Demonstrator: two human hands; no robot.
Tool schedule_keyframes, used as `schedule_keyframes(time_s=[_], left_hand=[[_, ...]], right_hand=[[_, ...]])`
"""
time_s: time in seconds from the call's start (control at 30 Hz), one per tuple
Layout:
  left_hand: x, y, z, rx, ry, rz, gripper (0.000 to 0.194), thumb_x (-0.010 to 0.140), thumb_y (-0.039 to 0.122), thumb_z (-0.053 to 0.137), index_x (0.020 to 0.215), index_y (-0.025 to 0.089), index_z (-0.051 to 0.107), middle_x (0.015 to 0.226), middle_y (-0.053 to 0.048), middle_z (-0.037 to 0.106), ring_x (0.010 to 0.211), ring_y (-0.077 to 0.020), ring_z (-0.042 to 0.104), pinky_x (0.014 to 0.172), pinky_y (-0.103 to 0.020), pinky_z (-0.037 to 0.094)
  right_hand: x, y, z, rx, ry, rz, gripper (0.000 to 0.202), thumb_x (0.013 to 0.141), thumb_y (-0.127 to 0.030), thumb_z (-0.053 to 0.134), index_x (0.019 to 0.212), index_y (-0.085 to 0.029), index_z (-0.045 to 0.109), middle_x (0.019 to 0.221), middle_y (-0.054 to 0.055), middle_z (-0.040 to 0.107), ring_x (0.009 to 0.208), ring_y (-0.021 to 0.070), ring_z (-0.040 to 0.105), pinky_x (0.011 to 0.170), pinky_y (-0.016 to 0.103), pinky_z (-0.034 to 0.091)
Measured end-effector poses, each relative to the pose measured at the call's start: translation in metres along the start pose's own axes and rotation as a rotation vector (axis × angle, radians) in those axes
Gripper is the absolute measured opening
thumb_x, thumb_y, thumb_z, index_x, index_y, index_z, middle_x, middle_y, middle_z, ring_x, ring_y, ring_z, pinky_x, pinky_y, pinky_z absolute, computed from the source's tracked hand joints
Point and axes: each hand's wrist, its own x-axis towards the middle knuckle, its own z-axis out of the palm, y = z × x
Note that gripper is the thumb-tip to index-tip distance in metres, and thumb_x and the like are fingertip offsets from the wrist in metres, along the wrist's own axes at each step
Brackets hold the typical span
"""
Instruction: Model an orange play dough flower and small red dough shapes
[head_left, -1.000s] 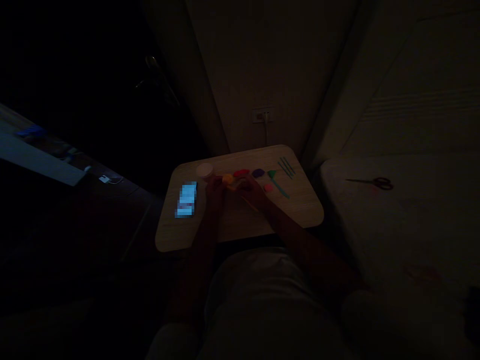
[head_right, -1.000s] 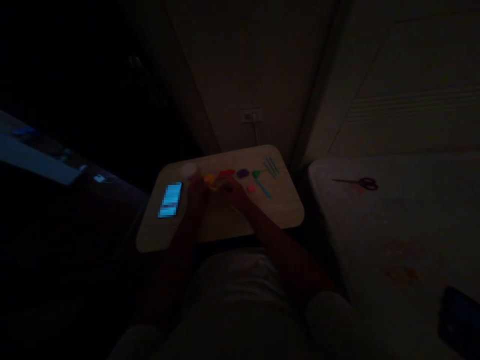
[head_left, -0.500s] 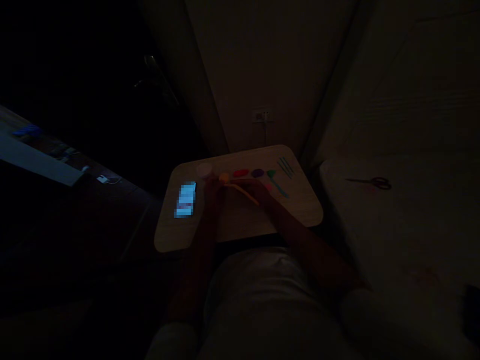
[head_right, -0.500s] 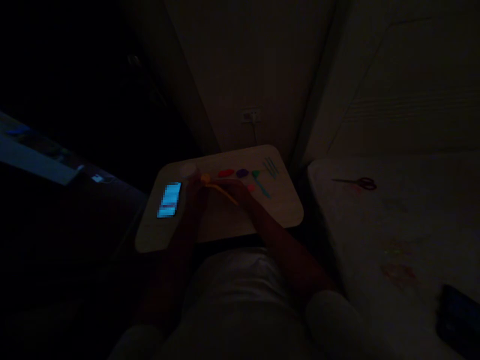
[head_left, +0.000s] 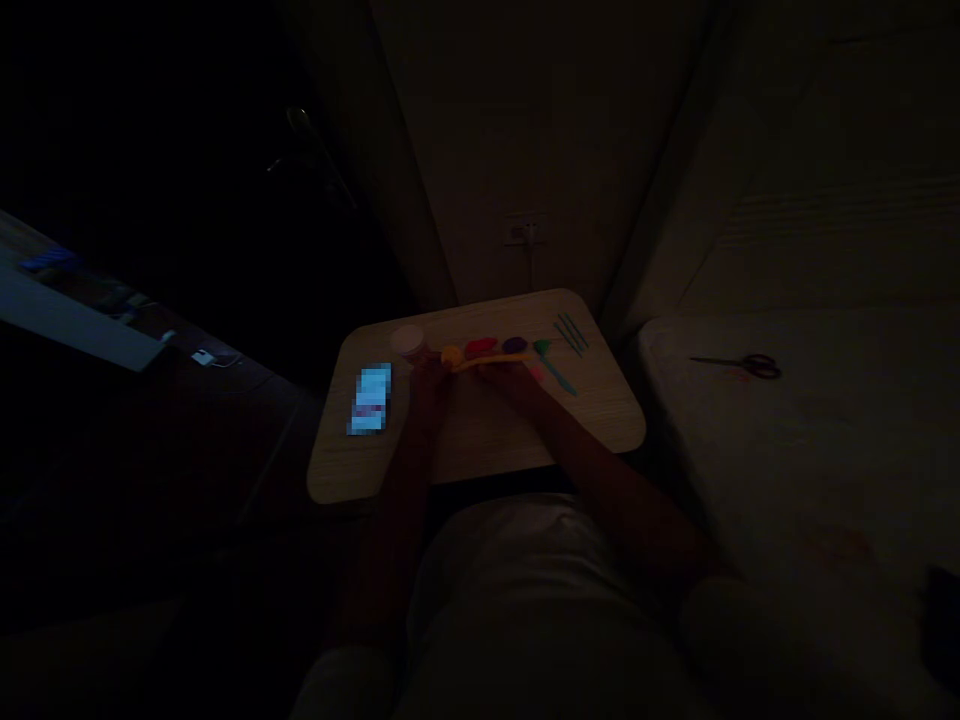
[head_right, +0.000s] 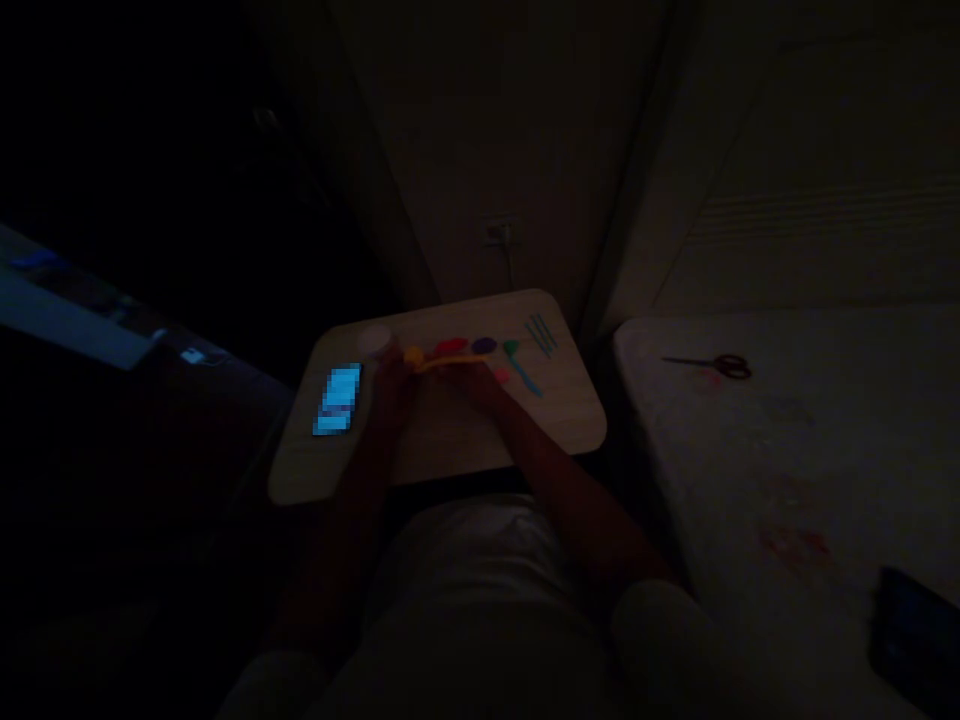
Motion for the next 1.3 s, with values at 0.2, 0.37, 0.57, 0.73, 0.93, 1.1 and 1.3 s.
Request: schedule_keyframes(time_s=[0.2, 0.37, 0.57, 0.73, 0.93, 1.1, 1.3], left_hand=[[0.001, -0.002, 0.001, 0.082, -0.014, 0.029, 0.038, 0.060, 0.030, 0.092, 0.081, 0.020, 0.063, 0.080, 0.002, 0.065, 0.072, -0.0120, 0.063, 0.065, -0.023, 0.050], [-0.001, -0.003, 0.004, 0.095, -0.036, 0.039, 0.042, 0.057, 0.032, 0.094, 0.084, 0.021, 0.065, 0.087, 0.000, 0.070, 0.079, -0.0144, 0.067, 0.070, -0.025, 0.054], [-0.002, -0.005, 0.004, 0.193, -0.047, 0.046, 0.043, 0.056, 0.035, 0.095, 0.082, 0.021, 0.064, 0.079, 0.001, 0.069, 0.072, -0.0148, 0.067, 0.063, -0.024, 0.053], [-0.007, 0.001, 0.007, 0.230, -0.103, 0.057, 0.040, 0.058, 0.032, 0.094, 0.083, 0.020, 0.065, 0.080, 0.001, 0.071, 0.074, -0.0160, 0.068, 0.067, -0.026, 0.054], [-0.008, 0.002, 0.009, 0.238, -0.104, 0.024, 0.040, 0.057, 0.031, 0.093, 0.086, 0.020, 0.068, 0.084, -0.001, 0.073, 0.079, -0.0180, 0.069, 0.071, -0.028, 0.054], [-0.005, -0.001, 0.003, 0.247, -0.108, 0.005, 0.042, 0.057, 0.031, 0.093, 0.090, 0.020, 0.070, 0.089, -0.002, 0.074, 0.082, -0.0188, 0.070, 0.074, -0.029, 0.054], [-0.005, 0.001, 0.003, 0.264, -0.099, 0.024, 0.035, 0.062, 0.033, 0.091, 0.087, 0.018, 0.073, 0.088, -0.003, 0.074, 0.080, -0.0181, 0.069, 0.074, -0.028, 0.053]], right_hand=[[0.004, 0.008, 0.000, 0.066, 0.099, 0.096, 0.043, 0.077, -0.053, 0.079, 0.109, -0.025, 0.076, 0.106, 0.004, 0.075, 0.101, 0.0221, 0.068, 0.090, 0.034, 0.057], [0.006, 0.006, 0.001, 0.098, 0.109, 0.090, 0.044, 0.075, -0.054, 0.079, 0.108, -0.024, 0.076, 0.115, 0.005, 0.075, 0.104, 0.0223, 0.067, 0.092, 0.034, 0.056], [0.007, 0.009, -0.001, 0.101, 0.113, 0.071, 0.042, 0.078, -0.053, 0.076, 0.104, -0.021, 0.076, 0.104, 0.006, 0.076, 0.100, 0.0224, 0.068, 0.092, 0.036, 0.054], [0.006, 0.010, -0.002, 0.041, 0.114, 0.068, 0.043, 0.079, -0.056, 0.074, 0.104, -0.021, 0.076, 0.098, 0.006, 0.076, 0.097, 0.0235, 0.067, 0.091, 0.038, 0.054], [0.008, 0.014, -0.004, -0.001, 0.117, 0.073, 0.045, 0.078, -0.059, 0.074, 0.104, -0.021, 0.077, 0.101, 0.006, 0.076, 0.099, 0.0243, 0.067, 0.093, 0.039, 0.054], [0.007, 0.012, -0.003, -0.053, 0.106, 0.052, 0.044, 0.078, -0.060, 0.073, 0.102, -0.023, 0.078, 0.097, 0.005, 0.075, 0.095, 0.0232, 0.067, 0.091, 0.038, 0.053], [0.005, 0.004, -0.001, -0.154, 0.080, 0.037, 0.041, 0.080, -0.059, 0.073, 0.098, -0.023, 0.079, 0.095, 0.004, 0.075, 0.095, 0.0240, 0.066, 0.091, 0.039, 0.053]])
